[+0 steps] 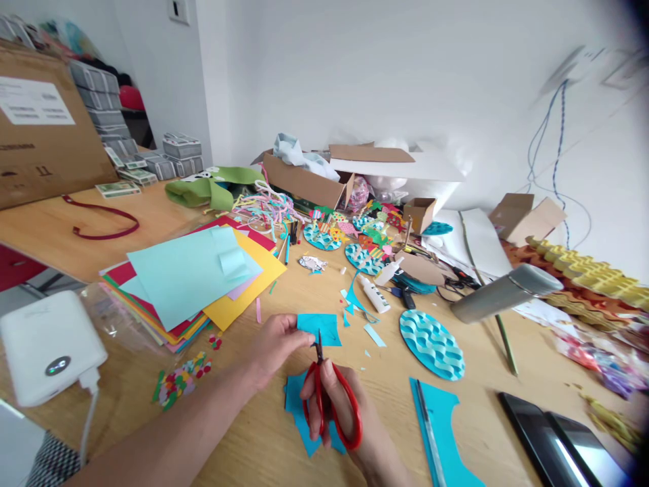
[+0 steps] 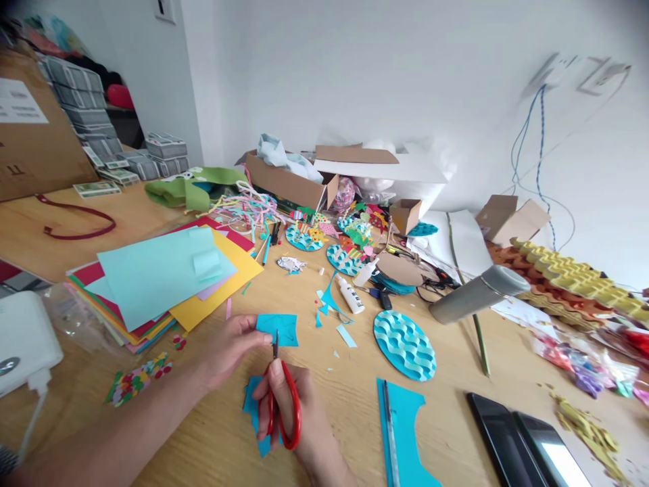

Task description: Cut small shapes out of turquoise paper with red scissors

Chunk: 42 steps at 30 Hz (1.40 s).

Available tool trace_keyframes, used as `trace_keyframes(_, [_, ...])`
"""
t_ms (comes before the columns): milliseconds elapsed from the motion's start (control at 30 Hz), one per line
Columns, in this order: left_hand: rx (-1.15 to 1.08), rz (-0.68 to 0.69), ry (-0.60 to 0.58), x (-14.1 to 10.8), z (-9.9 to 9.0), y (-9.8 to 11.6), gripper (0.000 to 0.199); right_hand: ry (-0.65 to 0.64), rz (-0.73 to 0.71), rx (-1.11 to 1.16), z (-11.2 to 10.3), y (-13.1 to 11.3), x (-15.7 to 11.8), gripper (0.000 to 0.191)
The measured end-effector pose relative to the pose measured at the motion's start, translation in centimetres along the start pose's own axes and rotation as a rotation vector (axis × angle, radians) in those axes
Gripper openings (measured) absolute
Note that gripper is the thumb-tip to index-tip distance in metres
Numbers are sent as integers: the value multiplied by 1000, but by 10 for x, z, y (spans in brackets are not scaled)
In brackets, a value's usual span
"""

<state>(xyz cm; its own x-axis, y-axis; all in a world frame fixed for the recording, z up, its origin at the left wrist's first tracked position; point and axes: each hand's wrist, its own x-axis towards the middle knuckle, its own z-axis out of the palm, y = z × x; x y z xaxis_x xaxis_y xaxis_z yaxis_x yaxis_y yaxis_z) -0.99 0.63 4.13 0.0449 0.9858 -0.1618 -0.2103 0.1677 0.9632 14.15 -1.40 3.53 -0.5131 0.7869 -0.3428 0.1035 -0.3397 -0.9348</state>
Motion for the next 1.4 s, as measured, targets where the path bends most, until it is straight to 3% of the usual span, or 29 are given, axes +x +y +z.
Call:
trace_keyframes(200, [-95,-16,-44,3,-2,-3,13,-30,38,122,0,-2,-1,70])
trace_keyframes(500, [-242,-24,-135,7,-6,-14,13,-58,63,123,-3,0,1,72])
trace_keyframes(1400, [-390,-135,-81,5,-5,-7,18,-32,52,49,-3,-2,-2,69])
